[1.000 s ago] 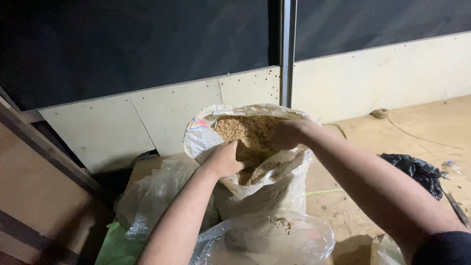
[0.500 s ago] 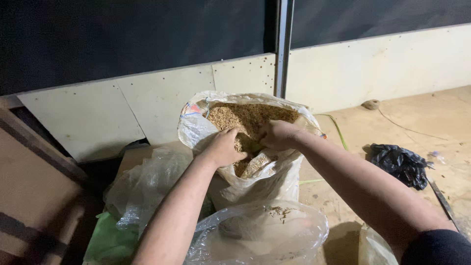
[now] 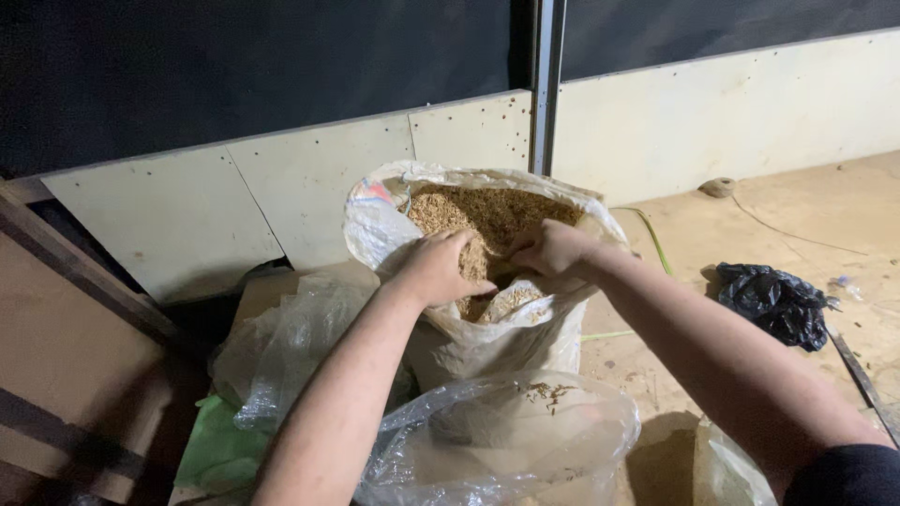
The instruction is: The person scoops grain from a large sack using a green plastic scoop and pours it into a clear plastic bag placed on the floor. The action is repeated continuously throughout the clip.
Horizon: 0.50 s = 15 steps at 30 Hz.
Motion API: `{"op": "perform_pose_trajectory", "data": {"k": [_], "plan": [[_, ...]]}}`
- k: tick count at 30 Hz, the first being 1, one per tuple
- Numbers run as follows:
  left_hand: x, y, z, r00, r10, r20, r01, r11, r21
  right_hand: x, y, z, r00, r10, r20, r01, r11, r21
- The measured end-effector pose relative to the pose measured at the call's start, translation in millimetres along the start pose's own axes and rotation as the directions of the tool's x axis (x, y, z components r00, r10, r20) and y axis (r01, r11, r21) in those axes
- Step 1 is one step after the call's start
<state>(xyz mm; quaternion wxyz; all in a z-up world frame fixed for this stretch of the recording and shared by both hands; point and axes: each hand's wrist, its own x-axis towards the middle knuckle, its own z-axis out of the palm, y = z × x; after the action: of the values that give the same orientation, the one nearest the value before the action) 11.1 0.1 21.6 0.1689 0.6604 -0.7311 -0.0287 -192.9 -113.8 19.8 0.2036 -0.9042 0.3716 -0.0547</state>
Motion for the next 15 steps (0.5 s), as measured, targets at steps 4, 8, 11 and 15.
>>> {"op": "perform_pose_trajectory", "data": {"k": [4,8,11,15], "plan": [[2,14,-19,1.0,-0.008,0.004,0.008,1.0,0.006,1,8,-18,0.982,-0.132,-0.136,0.124,0.99,-0.07],[4,31,-46,0.999,-0.034,0.019,0.035,0.997,-0.069,-5,-3,-41,0.996,-0.047,-0.077,0.048,0.999,0.011],[5,40,-64,0.985,-0.125,0.118,0.137,0.985,-0.106,-17,-14,-62,0.997,0.028,-0.074,-0.027,0.999,0.02],[5,45,-80,1.0,0.004,-0.017,-0.005,0.994,-0.107,-28,-27,-82,0.991,0.084,-0.104,-0.083,0.996,0.017]]}}
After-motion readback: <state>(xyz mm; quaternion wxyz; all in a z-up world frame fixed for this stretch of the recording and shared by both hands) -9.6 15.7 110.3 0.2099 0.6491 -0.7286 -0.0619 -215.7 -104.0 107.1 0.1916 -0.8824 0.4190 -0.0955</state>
